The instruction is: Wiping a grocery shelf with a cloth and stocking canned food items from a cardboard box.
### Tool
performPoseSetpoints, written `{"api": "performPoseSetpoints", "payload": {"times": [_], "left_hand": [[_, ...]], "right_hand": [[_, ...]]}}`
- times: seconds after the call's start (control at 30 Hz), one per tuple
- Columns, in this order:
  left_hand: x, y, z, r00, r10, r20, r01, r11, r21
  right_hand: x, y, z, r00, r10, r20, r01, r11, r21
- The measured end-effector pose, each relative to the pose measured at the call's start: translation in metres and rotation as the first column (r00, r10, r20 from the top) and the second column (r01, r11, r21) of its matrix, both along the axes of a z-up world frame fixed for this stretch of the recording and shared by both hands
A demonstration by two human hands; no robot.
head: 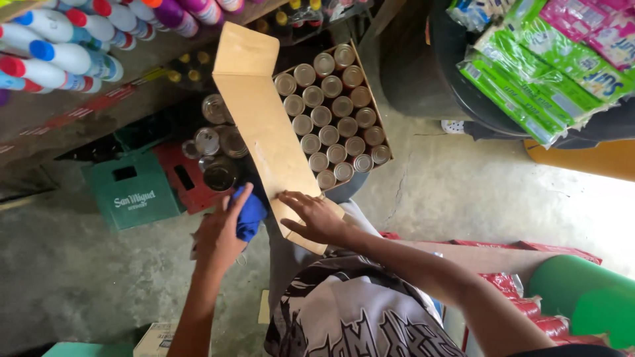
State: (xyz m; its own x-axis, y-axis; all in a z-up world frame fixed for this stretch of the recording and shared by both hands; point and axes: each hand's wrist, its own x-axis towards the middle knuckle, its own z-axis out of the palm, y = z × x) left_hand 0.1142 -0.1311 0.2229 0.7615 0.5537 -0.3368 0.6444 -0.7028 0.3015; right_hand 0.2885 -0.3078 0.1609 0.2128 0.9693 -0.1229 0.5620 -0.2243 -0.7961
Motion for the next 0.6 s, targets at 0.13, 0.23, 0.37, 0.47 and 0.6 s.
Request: {"api": "performPoseSetpoints", "payload": {"times": [0.13,0.23,0.37,0.47,0.6], "left_hand": [[-0.001,-0.002,-0.014,0.992,-0.123,-0.014,0.123,0.992,-0.013],[-0.007,0.004,-0.04,0.991,-0.128,0.044,0.128,0.992,0.001],[-0.017,0.0,-0.04,0.997,-0.06,0.057,0.062,0.997,-0.036],[-0.003,-0.003,-0.025,0.985,-0.118,0.128,0.124,0.992,-0.038],[0.006,-0.011,-0.021,0.978,-0.132,0.162,0.138,0.99,-0.029]], "right_hand": [[-0.021,-0.005,-0.034,0.97,0.163,0.183,-0.161,0.987,-0.023],[-0.029,0.001,-0.06,0.953,0.202,0.227,-0.2,0.979,-0.032],[0.004,0.016,-0.01,0.976,-0.033,-0.214,0.024,0.999,-0.043],[0.067,0.022,-0.092,0.931,-0.364,-0.01,0.343,0.886,-0.312],[0.164,0.009,-0.15,0.707,-0.596,0.38,0.637,0.771,0.024]]}}
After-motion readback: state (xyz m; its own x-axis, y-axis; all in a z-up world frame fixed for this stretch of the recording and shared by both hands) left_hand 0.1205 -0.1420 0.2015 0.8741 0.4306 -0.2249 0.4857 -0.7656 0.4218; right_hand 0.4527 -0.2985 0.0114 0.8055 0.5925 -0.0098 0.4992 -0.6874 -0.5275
